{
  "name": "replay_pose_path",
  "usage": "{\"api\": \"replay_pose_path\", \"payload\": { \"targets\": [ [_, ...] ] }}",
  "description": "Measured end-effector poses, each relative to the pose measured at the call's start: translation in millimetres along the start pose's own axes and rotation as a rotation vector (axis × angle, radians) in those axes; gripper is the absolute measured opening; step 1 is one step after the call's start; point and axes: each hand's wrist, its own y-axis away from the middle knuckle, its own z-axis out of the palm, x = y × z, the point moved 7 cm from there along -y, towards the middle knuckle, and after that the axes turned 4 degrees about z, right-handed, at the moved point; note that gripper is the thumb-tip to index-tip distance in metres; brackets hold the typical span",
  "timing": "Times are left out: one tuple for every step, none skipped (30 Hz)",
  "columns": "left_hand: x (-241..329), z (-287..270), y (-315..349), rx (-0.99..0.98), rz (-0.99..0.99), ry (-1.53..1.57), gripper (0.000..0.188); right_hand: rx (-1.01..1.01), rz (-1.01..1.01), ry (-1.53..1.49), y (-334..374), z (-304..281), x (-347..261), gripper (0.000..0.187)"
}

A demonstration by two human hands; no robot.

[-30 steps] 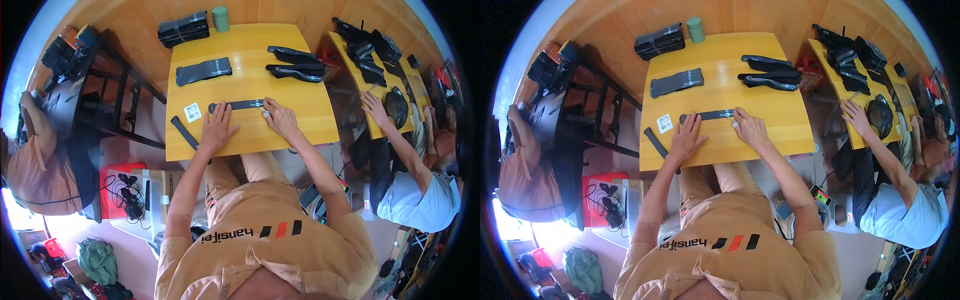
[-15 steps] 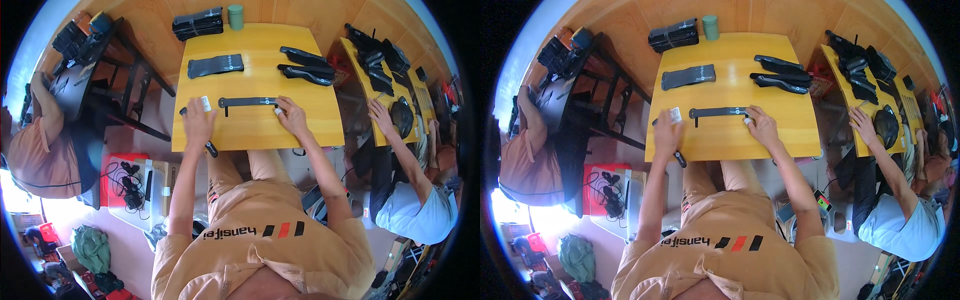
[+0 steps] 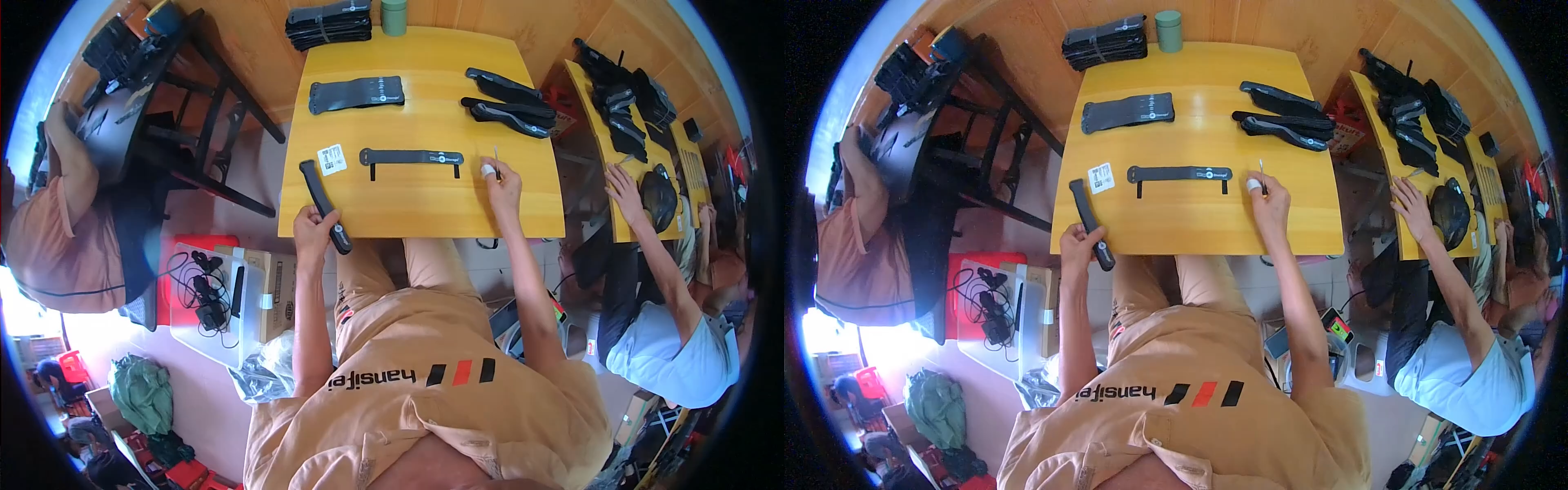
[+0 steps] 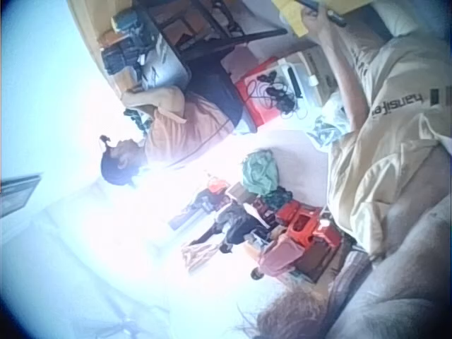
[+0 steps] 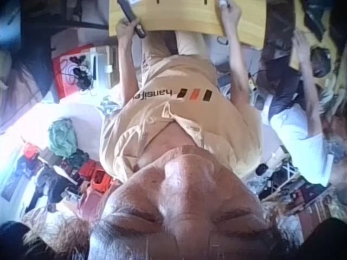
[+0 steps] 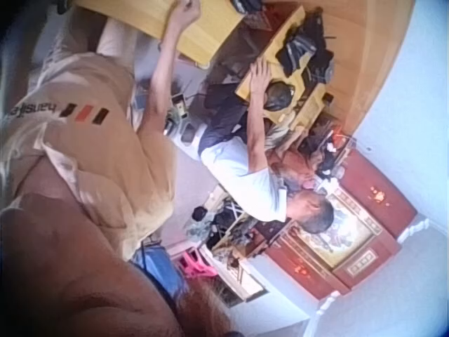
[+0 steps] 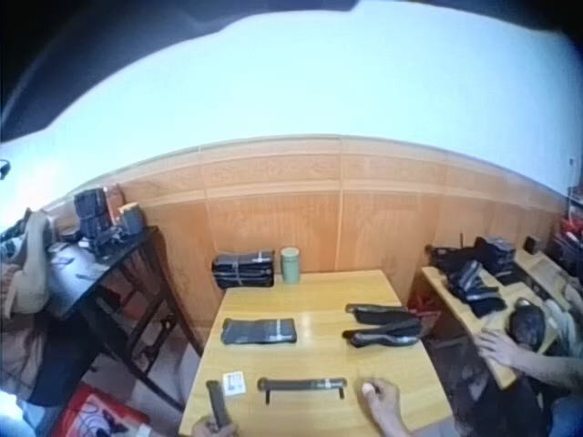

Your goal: The worker is applying white tape or labels to black textile straps and using a small precision tool to press them into place.

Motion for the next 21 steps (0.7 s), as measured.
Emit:
{"api": "replay_pose_path", "payload": {
  "targets": [
    [-8.6,9.7,3.5,-0.122,-0.138,0.446,0.029,-0.007,0.002,0.0,8.0,1.0,-6.6,0.021],
    [-1.4,9.8,8.6,-0.114,-0.15,0.446,0.029,-0.137,0.063,-0.116,19.7,14.7,-14.5,0.021],
    [12.6,17.9,13.3,-0.137,-0.141,0.63,0.028,-0.268,0.125,-0.234,33.5,29.3,-25.5,0.022],
    [29.7,24.0,18.5,-0.155,-0.127,0.815,0.028,-0.378,0.08,-0.208,48.5,40.8,-48.6,0.024],
    [39.9,28.3,22.8,-0.143,-0.135,0.814,0.028,-0.486,0.036,-0.182,64.5,52.3,-71.1,0.026],
    [52.3,33.5,26.4,-0.15,-0.126,0.843,0.031,-0.573,0.024,-0.193,78.7,62.4,-89.1,0.029],
    [61.1,40.9,27.8,-0.163,-0.113,0.871,0.034,-0.652,0.012,-0.202,90.0,72.4,-100.7,0.033],
    [63.6,46.0,28.4,-0.158,-0.115,0.871,0.034,-0.656,0.012,-0.204,97.1,82.0,-104.7,0.033],
    [68.8,49.6,28.6,-0.166,-0.07,0.884,0.035,-0.664,-0.003,-0.296,103.1,90.4,-110.3,0.033],
    [72.4,50.6,30.0,-0.169,-0.028,0.898,0.036,-0.676,-0.016,-0.388,107.5,94.9,-117.4,0.033],
    [74.6,51.2,32.0,-0.17,-0.024,0.87,0.037,-0.683,-0.017,-0.388,108.8,93.4,-123.0,0.033],
    [74.8,47.3,33.1,-0.165,-0.025,0.871,0.037,-0.714,0.142,-0.421,109.9,92.1,-121.4,0.031],
    [76.7,47.4,34.2,-0.206,-0.025,0.887,0.034,-0.736,0.303,-0.45,111.3,90.7,-116.6,0.029],
    [79.4,48.1,35.7,-0.248,-0.024,0.903,0.031,-0.734,0.302,-0.448,109.1,88.6,-112.8,0.029],
    [81.6,47.0,37.4,-0.252,-0.024,0.906,0.031,-0.764,0.435,-0.621,108.9,89.4,-104.3,0.027],
    [86.2,48.6,41.8,-0.307,-0.027,0.963,0.028,-0.787,0.57,-0.797,110.5,89.8,-100.0,0.026],
    [91.2,50.6,45.8,-0.363,-0.029,1.02,0.025,-0.782,0.57,-0.794,109.0,86.9,-99.5,0.026],
    [94.1,50.4,47.8,-0.368,-0.029,1.023,0.025,-0.815,0.637,-0.875,110.8,86.1,-101.4,0.025],
    [94.9,48.4,49.2,-0.35,-0.033,1.048,0.023,-0.852,0.705,-0.957,113.7,86.6,-106.2,0.023],
    [96.0,46.2,50.1,-0.331,-0.036,1.073,0.021,-0.852,0.705,-0.954,114.9,83.6,-112.4,0.023],
    [97.5,44.4,50.8,-0.33,-0.036,1.076,0.021,-0.743,0.654,-0.941,111.3,74.8,-119.9,0.023]
  ]
}}
